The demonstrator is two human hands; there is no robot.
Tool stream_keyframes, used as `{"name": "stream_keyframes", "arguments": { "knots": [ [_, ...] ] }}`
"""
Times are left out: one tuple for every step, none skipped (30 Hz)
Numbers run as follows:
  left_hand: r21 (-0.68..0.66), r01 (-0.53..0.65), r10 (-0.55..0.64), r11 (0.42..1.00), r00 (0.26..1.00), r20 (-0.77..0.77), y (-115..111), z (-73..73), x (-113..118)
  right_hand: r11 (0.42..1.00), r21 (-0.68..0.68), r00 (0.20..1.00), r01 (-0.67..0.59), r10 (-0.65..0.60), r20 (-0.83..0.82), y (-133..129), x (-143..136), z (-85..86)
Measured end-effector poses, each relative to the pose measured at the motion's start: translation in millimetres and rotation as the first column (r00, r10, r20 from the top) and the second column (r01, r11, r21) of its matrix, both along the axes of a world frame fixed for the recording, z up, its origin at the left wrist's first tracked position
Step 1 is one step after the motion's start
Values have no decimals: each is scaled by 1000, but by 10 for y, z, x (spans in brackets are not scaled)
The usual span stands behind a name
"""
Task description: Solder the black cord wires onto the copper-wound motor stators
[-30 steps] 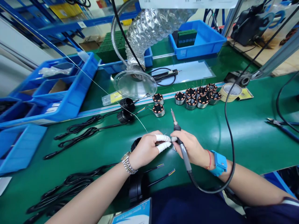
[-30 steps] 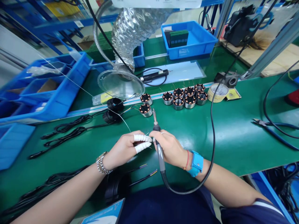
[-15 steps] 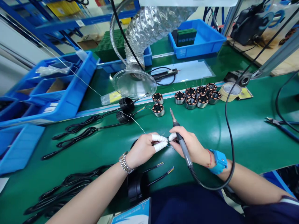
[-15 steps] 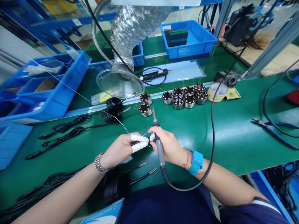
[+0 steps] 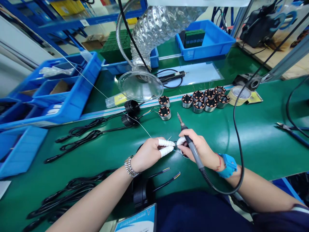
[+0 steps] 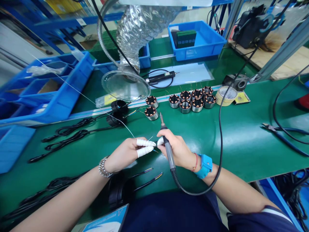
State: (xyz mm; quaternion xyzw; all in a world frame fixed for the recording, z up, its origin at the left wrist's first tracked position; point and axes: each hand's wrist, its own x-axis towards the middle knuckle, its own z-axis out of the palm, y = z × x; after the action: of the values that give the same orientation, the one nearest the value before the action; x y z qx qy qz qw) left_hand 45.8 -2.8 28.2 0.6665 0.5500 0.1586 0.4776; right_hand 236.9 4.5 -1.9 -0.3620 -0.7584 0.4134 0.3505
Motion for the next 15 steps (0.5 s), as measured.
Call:
{"name": "stream_keyframes", "arguments": {
  "knots": [
    [-1, -2, 2, 1000, 1000, 1, -1, 1, 0, 1000, -1, 1000, 8, -8, -2, -1, 0, -7],
    [-2, -6, 6, 1000, 1000, 3, -1, 0, 0, 1000, -3, 1000, 18, -18, -2, -2, -1, -15],
    [-3, -9, 9, 1000, 1000, 5, -1, -1, 2, 1000, -1, 1000, 29, -29, -2, -3, -3, -23],
    [-4, -12, 12, 1000, 1000, 8, -1, -3, 4, 999, 1, 999, 38, -38, 0, -4, -5, -29],
    [-5, -16, 16, 1000, 1000, 12, -1, -6, 6, 999, 4, 999, 46, -46, 1, -4, -7, -32],
    [-7, -19, 19, 1000, 1000, 16, -1, -8, 7, 999, 7, 999, 51, -51, 2, -3, -8, -32],
    [-8, -22, 22, 1000, 1000, 19, -2, -10, 7, 999, 10, 999, 53, -53, 2, -2, -10, -28],
    [-8, -23, 24, 1000, 1000, 20, -3, -10, 7, 999, 17, 999, 52, -52, 1, -1, -11, -21],
    [-7, -25, 25, 1000, 999, 20, -5, -8, 7, 998, 26, 999, 49, -49, 0, 0, -14, -13],
    [-4, -25, 26, 1000, 1000, 18, -6, -5, 6, 998, 36, 999, 47, -47, 5, 0, -18, -5],
    [0, -23, 23, 1000, 1000, 12, -8, -1, 6, 998, 48, 999, 48, -48, 12, 0, -25, 1],
    [6, -18, 18, 1000, 1000, 7, -9, 5, 8, 997, 60, 998, 49, -51, 22, -2, -35, 4],
    [15, -11, 11, 1000, 1000, 4, -10, 10, 10, 996, 74, 998, 56, -59, 34, -5, -50, 3],
    [24, 1, -1, 1000, 1000, 2, -11, 14, 13, 994, 90, 996, 69, -73, 44, -8, -69, -1],
    [33, 15, -15, 999, 1000, 1, -12, 15, 15, 990, 111, 995, 85, -91, 50, -11, -90, -8]
  ]
}}
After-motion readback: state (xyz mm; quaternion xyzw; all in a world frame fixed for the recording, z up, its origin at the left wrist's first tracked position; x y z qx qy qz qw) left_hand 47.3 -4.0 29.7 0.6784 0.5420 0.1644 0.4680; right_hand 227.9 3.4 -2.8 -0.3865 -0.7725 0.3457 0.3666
